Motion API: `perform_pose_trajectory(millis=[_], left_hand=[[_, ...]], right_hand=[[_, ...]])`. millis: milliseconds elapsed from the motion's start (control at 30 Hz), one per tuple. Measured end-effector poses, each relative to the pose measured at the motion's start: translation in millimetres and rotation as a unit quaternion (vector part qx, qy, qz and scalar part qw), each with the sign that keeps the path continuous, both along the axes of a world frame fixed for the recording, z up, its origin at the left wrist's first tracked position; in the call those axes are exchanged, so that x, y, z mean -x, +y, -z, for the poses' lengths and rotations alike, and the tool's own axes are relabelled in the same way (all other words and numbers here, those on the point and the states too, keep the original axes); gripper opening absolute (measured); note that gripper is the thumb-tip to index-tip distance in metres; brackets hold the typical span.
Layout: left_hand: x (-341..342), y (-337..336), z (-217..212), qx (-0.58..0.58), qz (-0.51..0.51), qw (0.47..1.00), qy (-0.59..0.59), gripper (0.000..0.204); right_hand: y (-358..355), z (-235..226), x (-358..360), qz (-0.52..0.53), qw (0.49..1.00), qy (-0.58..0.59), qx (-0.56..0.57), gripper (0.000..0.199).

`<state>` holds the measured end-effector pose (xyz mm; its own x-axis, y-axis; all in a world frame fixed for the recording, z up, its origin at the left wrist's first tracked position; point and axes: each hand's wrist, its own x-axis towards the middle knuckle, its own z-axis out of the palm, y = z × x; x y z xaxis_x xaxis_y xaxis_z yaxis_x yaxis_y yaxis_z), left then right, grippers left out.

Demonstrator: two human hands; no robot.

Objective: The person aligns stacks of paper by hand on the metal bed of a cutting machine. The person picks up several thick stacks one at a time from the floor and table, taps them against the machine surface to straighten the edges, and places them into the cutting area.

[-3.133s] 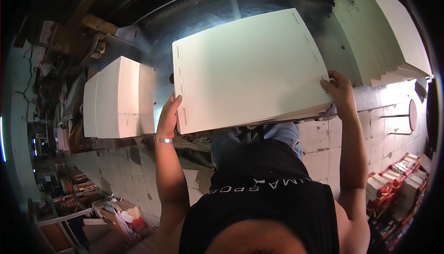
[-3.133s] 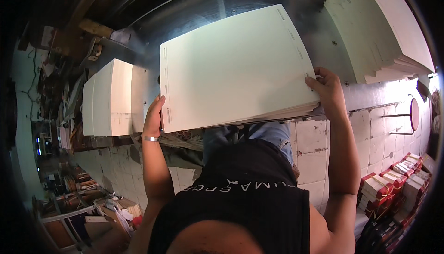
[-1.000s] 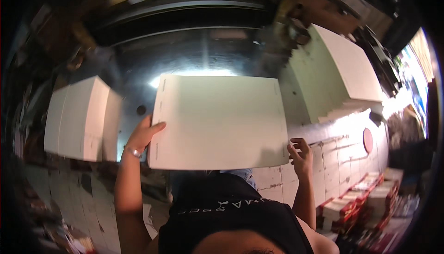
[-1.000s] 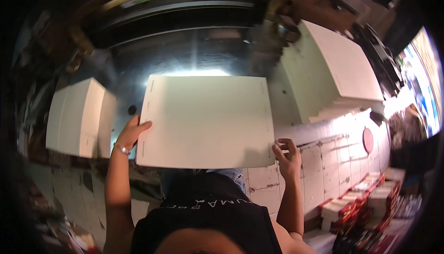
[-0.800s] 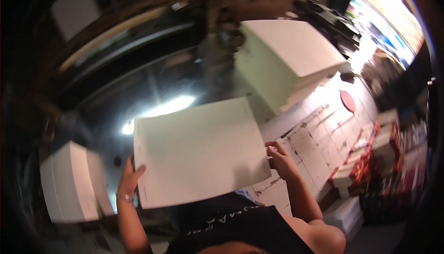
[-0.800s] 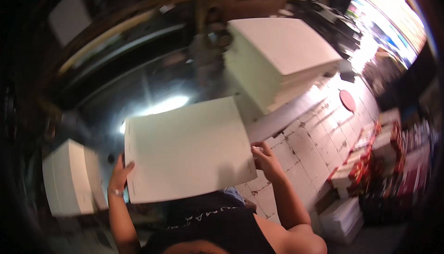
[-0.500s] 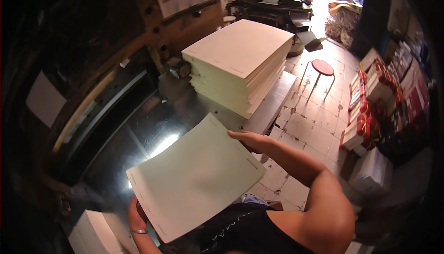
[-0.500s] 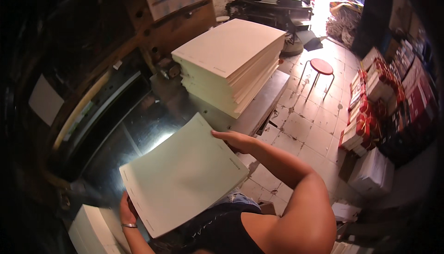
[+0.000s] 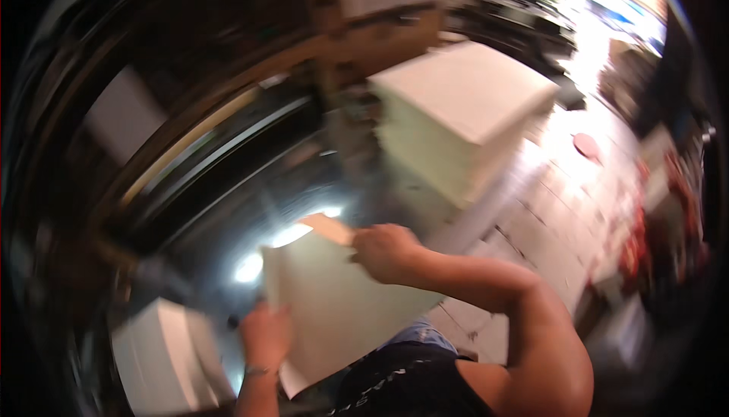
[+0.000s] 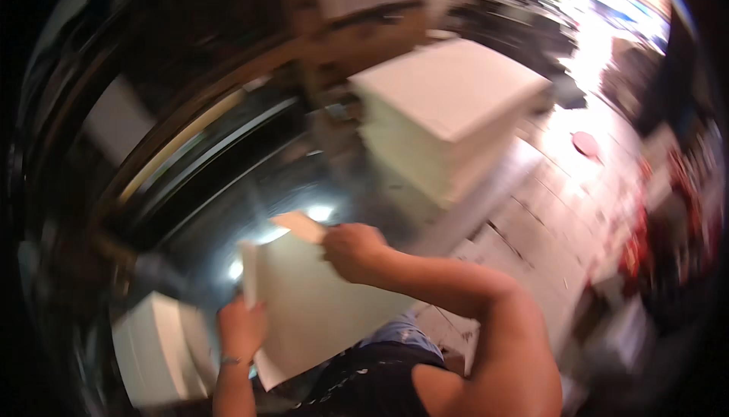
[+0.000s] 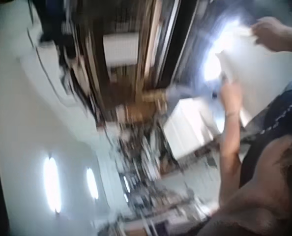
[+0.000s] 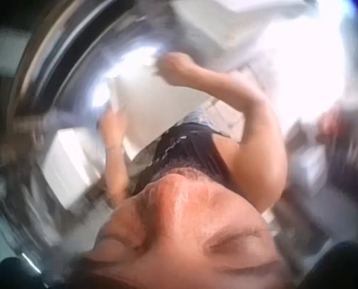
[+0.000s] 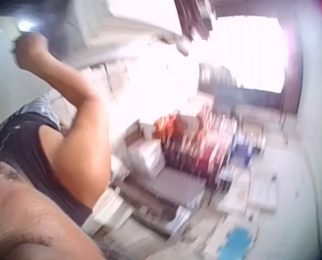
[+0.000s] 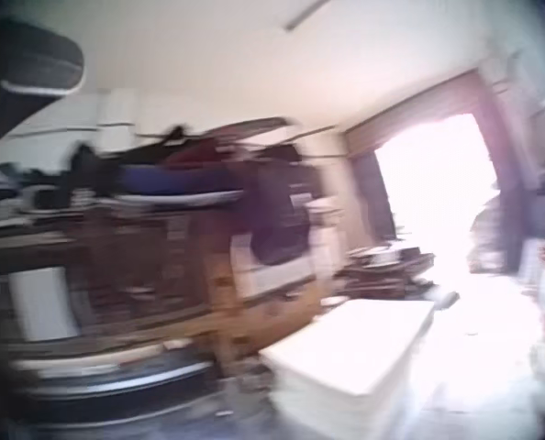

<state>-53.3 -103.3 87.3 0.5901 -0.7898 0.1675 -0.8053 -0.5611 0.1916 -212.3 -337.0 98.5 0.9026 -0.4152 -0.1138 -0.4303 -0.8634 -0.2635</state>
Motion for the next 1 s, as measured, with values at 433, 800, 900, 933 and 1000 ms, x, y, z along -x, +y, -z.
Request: perform_pose_trajectory(millis=[433, 800, 900, 933, 1000], left_hand=[[-58.1, 99.1, 9.3, 0.378, -0.035, 0.779, 0.499, 0.053], [-19.8, 158.2, -44.2, 0.462, 0.026, 0.814, 0.35, 0.031], [-14.3, 145.9, -18.2, 0.525, -0.018, 0.744, 0.413, 0.039], [-18.1, 143.4, -9.6, 0.526, 0.011, 0.743, 0.413, 0.039], [-31.3, 140.2, 4.6, 0.57, -0.023, 0.696, 0.436, 0.051]], right_hand=[[-97.7, 64.7, 10.3, 0.229, 0.878, -0.229, -0.351, 0.072], [-69.6, 37.7, 67.0, 0.165, 0.699, -0.565, -0.405, 0.042], [-39.9, 57.1, 54.2, 0.104, 0.683, -0.562, -0.454, 0.041], [-34.8, 61.0, 49.1, 0.103, 0.714, -0.563, -0.403, 0.041], [-38.8, 58.4, 39.0, 0.099, 0.707, -0.553, -0.429, 0.042]])
